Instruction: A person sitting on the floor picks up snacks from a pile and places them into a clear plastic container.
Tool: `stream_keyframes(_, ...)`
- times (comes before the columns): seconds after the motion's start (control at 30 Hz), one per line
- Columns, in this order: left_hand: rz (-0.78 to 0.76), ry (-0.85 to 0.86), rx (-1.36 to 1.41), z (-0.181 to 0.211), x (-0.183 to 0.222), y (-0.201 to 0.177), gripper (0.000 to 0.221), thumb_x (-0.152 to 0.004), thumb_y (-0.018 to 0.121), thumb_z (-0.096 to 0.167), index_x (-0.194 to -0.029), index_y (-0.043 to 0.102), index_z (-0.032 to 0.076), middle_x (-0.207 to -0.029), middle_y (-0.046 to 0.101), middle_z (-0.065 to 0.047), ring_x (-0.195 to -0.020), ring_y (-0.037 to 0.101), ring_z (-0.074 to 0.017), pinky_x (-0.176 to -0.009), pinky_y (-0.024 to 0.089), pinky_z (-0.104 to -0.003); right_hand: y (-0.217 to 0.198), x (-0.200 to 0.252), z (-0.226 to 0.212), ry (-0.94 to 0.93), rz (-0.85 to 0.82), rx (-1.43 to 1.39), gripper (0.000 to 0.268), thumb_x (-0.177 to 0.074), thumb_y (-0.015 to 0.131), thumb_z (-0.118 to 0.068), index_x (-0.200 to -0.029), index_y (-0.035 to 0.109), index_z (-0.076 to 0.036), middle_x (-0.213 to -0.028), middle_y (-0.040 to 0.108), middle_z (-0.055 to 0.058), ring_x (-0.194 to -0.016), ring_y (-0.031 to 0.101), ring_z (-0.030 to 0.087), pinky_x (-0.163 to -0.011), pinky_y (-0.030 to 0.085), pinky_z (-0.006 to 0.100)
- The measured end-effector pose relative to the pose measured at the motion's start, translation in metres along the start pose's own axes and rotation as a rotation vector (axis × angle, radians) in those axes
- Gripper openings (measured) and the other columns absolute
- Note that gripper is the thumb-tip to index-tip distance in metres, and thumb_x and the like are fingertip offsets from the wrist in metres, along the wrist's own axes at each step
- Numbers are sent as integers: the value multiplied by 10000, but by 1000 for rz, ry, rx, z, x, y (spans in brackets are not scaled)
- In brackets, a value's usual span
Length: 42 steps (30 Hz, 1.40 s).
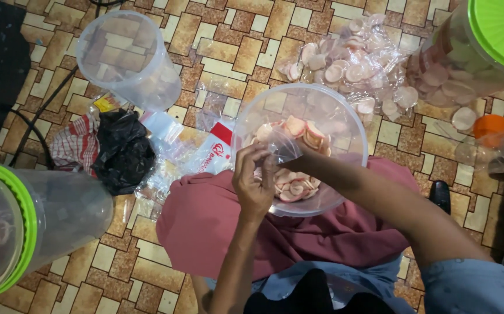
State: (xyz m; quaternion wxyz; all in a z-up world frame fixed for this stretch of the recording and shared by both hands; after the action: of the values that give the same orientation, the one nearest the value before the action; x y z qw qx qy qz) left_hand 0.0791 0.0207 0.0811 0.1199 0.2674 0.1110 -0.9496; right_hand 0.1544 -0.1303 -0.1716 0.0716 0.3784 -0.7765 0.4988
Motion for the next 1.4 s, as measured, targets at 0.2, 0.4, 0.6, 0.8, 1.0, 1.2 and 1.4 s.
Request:
stream_keyframes(0.2,13,18,-48,1,0,0,58,-861,609,95,-853,630,42,-884,604,-87,-797,658,-252,-630,551,-288,-6,-5,-1,-57,36,-24,367,-720,606,-200,-1009,615,27,-854,632,318,-840,604,503,-749,495,575)
stream_keyframes(0.4,56,46,-44,-1,1,-2,68,-862,597,102,-842,631,46,-885,612,-78,-783,649,-229,-638,546,-268,-14,-11,-6,-121,69,-45,377,-718,616,-188,-1017,606,43,-844,624,345,-828,596,530,-744,492,589)
stream_keyframes(0.6,49,36,-44,0,1,-3,63,-867,593,97,-859,620,40,-926,608,-92,-814,643,-240,-652,551,-262,-89,77,-41,35,228,-336,272,-844,494,-243,-1053,589,-96,-853,640,252,-871,616,435,-758,485,516)
stream_keyframes(0.8,28,-9,-41,-4,1,0,67,-851,610,92,-847,621,25,-919,600,-99,-796,651,-259,-637,572,-294,-92,112,-8,-32,626,-1029,222,-944,447,-129,-1127,532,-36,-921,480,65,-837,581,206,-766,545,376)
stream_keyframes(1.0,-21,75,-147,-9,4,10,22,-796,630,68,-816,630,59,-911,602,-66,-811,642,-242,-651,551,-301,-102,129,-5,-129,832,-1108,262,-963,466,-126,-1177,557,-6,-908,598,131,-780,614,184,-700,567,348)
stream_keyframes(1.2,-80,74,-148,-10,6,15,69,-755,642,19,-817,632,46,-901,599,-80,-792,636,-247,-658,544,-297,-100,127,-11,-149,811,-1053,254,-942,502,-119,-1149,593,-4,-825,577,62,-691,588,110,-629,557,273)
stream_keyframes(1.4,-137,78,-146,-16,9,22,104,-736,641,4,-826,642,54,-912,594,-76,-840,634,-265,-691,536,-316,-108,132,-24,-198,805,-1066,243,-924,510,-88,-1117,602,28,-794,562,73,-655,630,123,-595,563,271)
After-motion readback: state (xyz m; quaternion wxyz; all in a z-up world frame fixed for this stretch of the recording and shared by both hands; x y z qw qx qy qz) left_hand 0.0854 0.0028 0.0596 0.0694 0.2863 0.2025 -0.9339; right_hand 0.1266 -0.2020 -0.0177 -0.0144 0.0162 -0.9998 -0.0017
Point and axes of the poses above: each hand's wrist, its own x-axis away from the middle knuckle, its own y-axis out of the palm, z = x × y, the point moved 10 cm from there along -x, towards the middle knuckle
